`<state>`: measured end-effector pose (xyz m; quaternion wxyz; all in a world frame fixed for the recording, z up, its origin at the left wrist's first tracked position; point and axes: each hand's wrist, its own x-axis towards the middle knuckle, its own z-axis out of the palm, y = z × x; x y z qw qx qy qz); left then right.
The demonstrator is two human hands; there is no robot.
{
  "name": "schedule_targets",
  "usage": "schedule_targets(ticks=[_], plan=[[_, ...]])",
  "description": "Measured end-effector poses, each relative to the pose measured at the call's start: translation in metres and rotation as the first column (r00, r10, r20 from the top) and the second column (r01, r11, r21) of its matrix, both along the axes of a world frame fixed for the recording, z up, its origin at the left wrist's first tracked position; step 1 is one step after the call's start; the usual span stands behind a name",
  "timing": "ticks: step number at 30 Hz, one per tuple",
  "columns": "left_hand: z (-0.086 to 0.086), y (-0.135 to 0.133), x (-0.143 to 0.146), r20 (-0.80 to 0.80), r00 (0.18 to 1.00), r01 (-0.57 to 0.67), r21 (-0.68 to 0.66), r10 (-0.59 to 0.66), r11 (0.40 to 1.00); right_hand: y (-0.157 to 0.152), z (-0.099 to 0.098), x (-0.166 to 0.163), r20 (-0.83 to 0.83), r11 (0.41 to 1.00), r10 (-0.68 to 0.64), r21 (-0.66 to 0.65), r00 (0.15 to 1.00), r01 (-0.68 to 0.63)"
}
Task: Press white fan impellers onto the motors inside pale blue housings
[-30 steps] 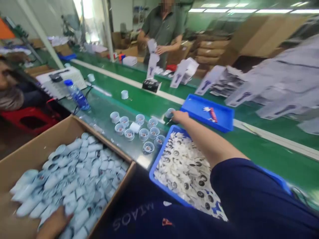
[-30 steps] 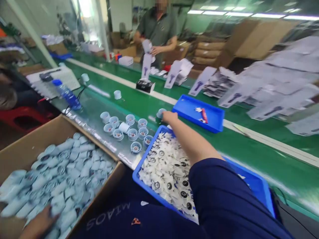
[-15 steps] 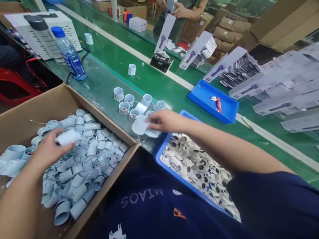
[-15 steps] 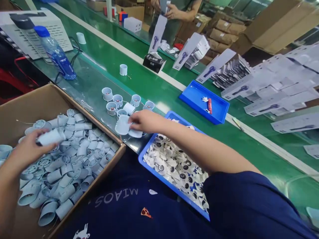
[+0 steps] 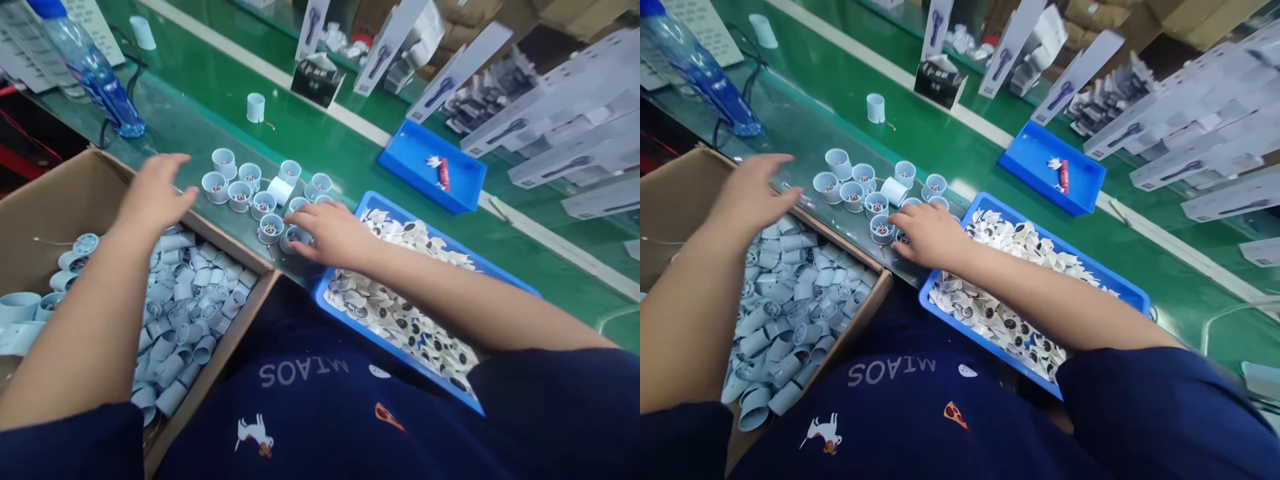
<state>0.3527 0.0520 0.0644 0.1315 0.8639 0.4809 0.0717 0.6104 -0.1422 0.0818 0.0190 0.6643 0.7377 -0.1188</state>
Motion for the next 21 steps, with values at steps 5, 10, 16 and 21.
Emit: schedule_targets(ticks=[5, 10, 16, 21], plan=[[-0.077, -0.05, -0.104, -0.128, 0.952, -0.28, -0.001, 0.277, 0.96, -0.01, 0.003, -0.012, -0.185, 0.964, 0.256, 0.119, 0.949, -0.237], [-0.196, -0.079, -0.127, -0.406, 0.914, -0.138, -0.284, 0.011, 0.949, -0.002, -0.023, -0.078, -0.178, 0.821, 0.563, 0.009, 0.807, -0.571], [-0.221, -0.075, -0.141, -0.563, 0.81, -0.056, -0.352, -0.164, 0.934, 0.018, -0.043, -0.119, -0.149, 0.686, 0.668, -0.255, 0.729, -0.681], [-0.2, -0.097, -0.172, -0.606, 0.754, 0.03, -0.355, -0.254, 0.934, 0.042, -0.041, -0.12, -0.12, 0.754, 0.603, -0.238, 0.789, -0.613]])
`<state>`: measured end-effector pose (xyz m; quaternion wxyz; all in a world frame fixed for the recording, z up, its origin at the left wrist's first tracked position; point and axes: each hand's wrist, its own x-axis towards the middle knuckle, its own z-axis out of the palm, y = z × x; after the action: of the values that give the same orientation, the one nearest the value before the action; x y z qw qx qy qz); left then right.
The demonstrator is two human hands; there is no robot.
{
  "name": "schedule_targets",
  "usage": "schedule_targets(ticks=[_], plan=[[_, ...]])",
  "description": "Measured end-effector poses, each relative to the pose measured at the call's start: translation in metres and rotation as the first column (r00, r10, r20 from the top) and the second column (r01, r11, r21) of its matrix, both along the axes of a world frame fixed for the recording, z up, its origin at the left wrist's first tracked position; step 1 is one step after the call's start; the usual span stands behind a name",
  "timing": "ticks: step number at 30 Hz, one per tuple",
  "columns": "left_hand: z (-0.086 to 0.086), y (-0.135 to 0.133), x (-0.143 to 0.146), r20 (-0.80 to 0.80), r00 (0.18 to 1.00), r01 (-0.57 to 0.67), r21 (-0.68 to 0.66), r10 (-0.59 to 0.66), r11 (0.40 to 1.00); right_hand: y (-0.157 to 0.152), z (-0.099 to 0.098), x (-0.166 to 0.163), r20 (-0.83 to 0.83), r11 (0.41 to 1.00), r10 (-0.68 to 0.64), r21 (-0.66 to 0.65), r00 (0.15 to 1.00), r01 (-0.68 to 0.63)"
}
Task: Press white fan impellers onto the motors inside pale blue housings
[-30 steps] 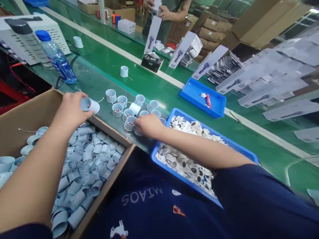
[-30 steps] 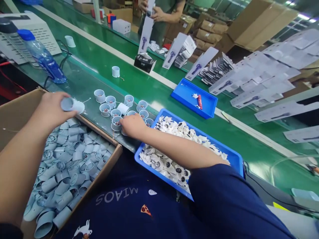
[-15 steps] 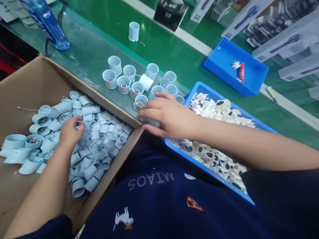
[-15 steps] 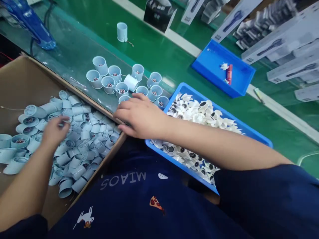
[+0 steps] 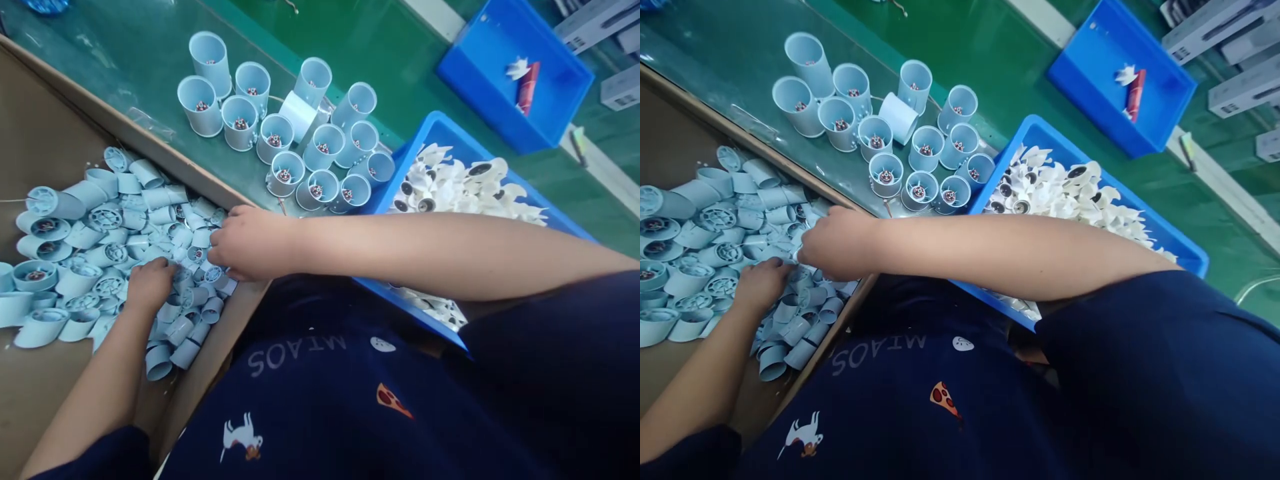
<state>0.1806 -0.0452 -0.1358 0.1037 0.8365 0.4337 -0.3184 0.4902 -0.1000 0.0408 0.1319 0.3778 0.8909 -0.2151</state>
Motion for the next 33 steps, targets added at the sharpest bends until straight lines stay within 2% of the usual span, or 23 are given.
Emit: schedule_targets(ticks=[5, 10, 15, 19, 23, 26, 33], plan=[[0.002, -0.022, -0.02, -0.044, 0.999, 0.026, 0.098, -0.022, 0.995, 0.009, -0.014, 0.011, 0.019, 0.998, 0.033, 0.049, 0.999, -0.034], [-0.017, -0.027, -0.021, -0.013, 0.997, 0.073, 0.109, -0.072, 0.991, 0.008, -0.034, 0.026, 0.044, 0.98, 0.141, 0.134, 0.989, -0.146], [-0.035, -0.029, -0.017, 0.007, 0.986, 0.166, 0.07, -0.167, 0.984, 0.008, -0.048, 0.027, -0.036, 0.965, 0.126, 0.236, 0.991, -0.114], [-0.039, -0.019, -0.016, 0.008, 0.973, 0.23, 0.038, -0.23, 0.973, 0.007, -0.05, 0.026, -0.041, 0.95, 0.136, 0.289, 0.99, -0.118], [-0.031, -0.009, -0.019, 0.036, 0.959, 0.283, -0.018, -0.282, 0.959, 0.007, -0.043, 0.026, 0.006, 0.966, 0.1, 0.239, 0.995, -0.099], [-0.023, -0.004, -0.017, 0.035, 0.969, 0.243, 0.013, -0.244, 0.97, 0.007, -0.038, 0.025, 0.012, 0.97, 0.099, 0.221, 0.995, -0.099], [-0.014, 0.02, 0.004, 0.025, 0.999, 0.037, 0.048, -0.038, 0.998, 0.008, -0.031, 0.026, 0.011, 0.98, 0.095, 0.175, 0.995, -0.095]])
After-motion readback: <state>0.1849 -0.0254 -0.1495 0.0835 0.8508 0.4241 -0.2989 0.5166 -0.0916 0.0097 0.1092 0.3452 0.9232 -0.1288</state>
